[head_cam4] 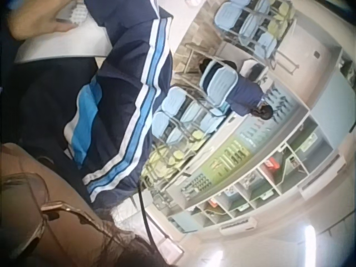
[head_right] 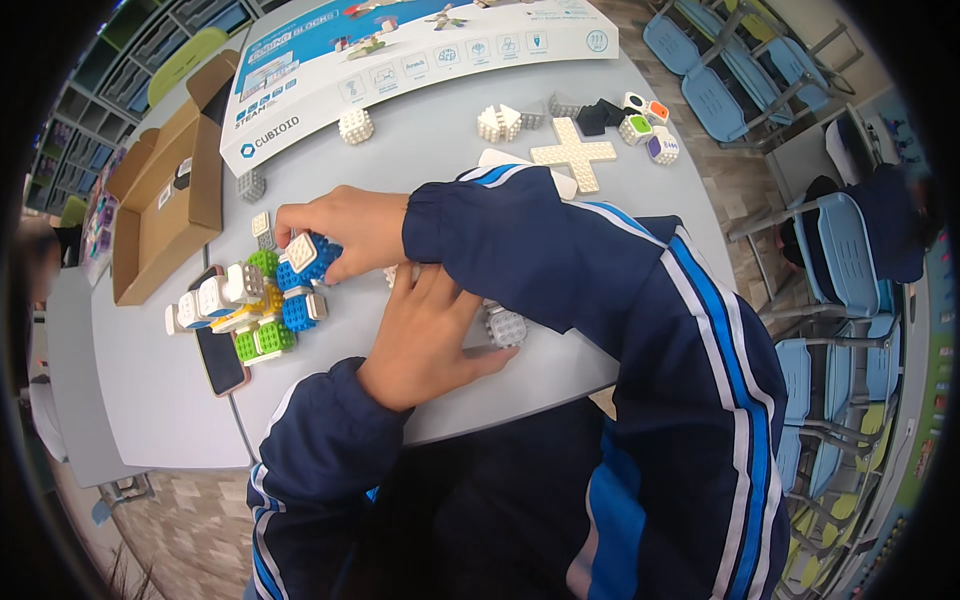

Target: The person assembles interlocking plastic blocks into a multi-colored structure. They connect white, gray, blue, green, and yellow pieces, forming a central body with two long arms and a base, then lift and rotate the completed assembly.

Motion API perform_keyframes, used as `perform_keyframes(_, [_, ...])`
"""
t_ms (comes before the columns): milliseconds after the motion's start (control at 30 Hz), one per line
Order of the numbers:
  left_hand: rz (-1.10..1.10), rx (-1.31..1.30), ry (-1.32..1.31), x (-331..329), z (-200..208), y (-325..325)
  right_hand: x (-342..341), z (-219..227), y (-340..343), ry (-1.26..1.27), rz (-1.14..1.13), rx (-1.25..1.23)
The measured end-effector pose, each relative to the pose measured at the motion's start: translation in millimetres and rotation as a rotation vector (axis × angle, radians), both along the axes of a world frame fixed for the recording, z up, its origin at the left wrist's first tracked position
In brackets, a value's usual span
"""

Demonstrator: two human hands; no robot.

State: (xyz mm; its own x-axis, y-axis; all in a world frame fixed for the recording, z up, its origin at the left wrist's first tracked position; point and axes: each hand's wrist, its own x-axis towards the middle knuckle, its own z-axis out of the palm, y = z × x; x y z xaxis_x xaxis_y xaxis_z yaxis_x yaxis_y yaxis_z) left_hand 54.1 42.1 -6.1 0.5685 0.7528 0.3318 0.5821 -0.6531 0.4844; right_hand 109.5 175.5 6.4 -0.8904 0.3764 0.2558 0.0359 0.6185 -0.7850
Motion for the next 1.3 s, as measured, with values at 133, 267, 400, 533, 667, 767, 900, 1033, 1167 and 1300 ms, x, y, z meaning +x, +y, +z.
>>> perform_keyframes(133, [-0.004, 0.035, 0.006, 0, -5, -1, 2, 2, -3, -0.014, 0.036, 0.027])
perform_keyframes(267, [0.039, 0.033, 0.075, -5, 6, -5, 26, 24, 5, 0.059, 0.031, 0.142])
perform_keyframes(400, [0.009, -0.028, -0.036, -19, 32, -5, 120, 55, 19, 0.007, -0.218, 0.249])
perform_keyframes(533, [0.073, -0.142, -0.143, -49, 28, -7, 190, 44, 12, -0.491, -0.275, 0.529])
perform_keyframes(667, [0.061, -0.277, -0.215, -63, 10, -10, 208, 21, 11, -0.695, -0.278, 0.493])
perform_keyframes(767, [0.054, -0.344, -0.216, -65, 2, -10, 198, 18, 21, -0.755, -0.233, 0.527])
perform_keyframes(900, [0.057, -0.390, -0.243, -63, -7, -5, 183, 27, 32, -0.849, -0.198, 0.591])
perform_keyframes(1033, [0.086, -0.363, -0.302, -64, -11, -9, 186, 21, 39, -0.759, -0.170, 0.635])
perform_keyframes(1167, [0.056, -0.375, -0.358, -64, -14, -10, 185, 26, 36, -0.788, -0.164, 0.690])
perform_keyframes(1300, [0.016, -0.359, -0.354, -64, -15, -10, 168, 51, 35, -0.809, -0.060, 0.700])
